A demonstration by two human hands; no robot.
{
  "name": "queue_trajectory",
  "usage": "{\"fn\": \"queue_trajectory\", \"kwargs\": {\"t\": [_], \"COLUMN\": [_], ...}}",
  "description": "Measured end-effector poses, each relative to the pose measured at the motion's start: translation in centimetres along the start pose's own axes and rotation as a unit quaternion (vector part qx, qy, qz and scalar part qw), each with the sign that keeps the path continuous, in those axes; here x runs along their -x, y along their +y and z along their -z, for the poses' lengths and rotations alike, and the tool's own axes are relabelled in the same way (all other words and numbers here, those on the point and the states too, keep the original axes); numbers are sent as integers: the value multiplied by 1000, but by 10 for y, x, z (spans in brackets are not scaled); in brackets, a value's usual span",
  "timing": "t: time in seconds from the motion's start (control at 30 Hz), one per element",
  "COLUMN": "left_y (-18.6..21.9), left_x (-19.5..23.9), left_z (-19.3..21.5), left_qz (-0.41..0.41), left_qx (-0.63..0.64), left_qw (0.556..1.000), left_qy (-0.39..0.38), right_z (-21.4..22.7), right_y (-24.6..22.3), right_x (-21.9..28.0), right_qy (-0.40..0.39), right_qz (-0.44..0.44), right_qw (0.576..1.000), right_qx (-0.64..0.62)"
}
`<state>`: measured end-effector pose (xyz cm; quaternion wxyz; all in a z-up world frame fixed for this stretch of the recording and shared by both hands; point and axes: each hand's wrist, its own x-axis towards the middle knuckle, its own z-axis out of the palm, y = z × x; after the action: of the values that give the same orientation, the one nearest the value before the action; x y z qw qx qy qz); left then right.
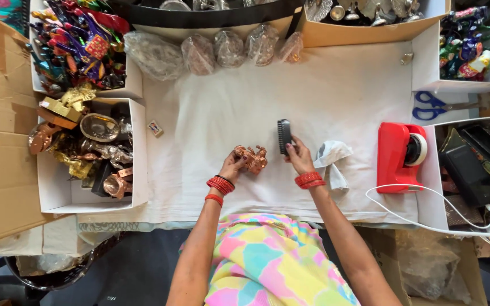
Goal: The person holds a small copper-colored figurine and uses a black brush to clean its surface. They rotate the figurine to access different sides while brushing away dust or residue.
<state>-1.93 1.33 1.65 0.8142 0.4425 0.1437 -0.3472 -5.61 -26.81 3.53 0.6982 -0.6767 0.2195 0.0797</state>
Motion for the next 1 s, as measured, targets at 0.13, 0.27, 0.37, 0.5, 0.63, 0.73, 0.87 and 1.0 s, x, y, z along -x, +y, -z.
{"fn": "queue_trajectory", "kwargs": {"t": [0.13, 0.27, 0.37, 0.5, 0.63, 0.73, 0.87, 1.0], "left_y": [4, 7, 5, 13, 1, -4, 24, 53], "left_x": [15, 26, 22, 25, 13, 2, 13, 25], "left_z": [3, 0, 1, -12, -6, -9, -47, -71], "left_qz": [-26, -7, 2, -2, -28, -123, -176, -123], "left_qx": [5, 22, 24, 44, 5, -156, -348, -391], "left_qw": [999, 999, 1000, 999, 1000, 980, 916, 903], "left_qy": [-37, -31, -16, -17, 2, 12, 89, 128], "right_z": [35, 58, 58, 38, 5, -14, -24, -36], "right_y": [10, 17, 3, -26, -71, -104, -101, -90], "right_x": [35, 60, 73, 88, 108, 126, 132, 125], "right_qy": [36, 62, 75, 36, 11, 42, 67, 49], "right_qz": [-1, -66, -70, -27, 22, 104, 315, 358], "right_qw": [999, 991, 992, 999, 998, 949, 863, 804], "right_qx": [-36, -96, -76, -22, 64, 296, 389, 473]}}
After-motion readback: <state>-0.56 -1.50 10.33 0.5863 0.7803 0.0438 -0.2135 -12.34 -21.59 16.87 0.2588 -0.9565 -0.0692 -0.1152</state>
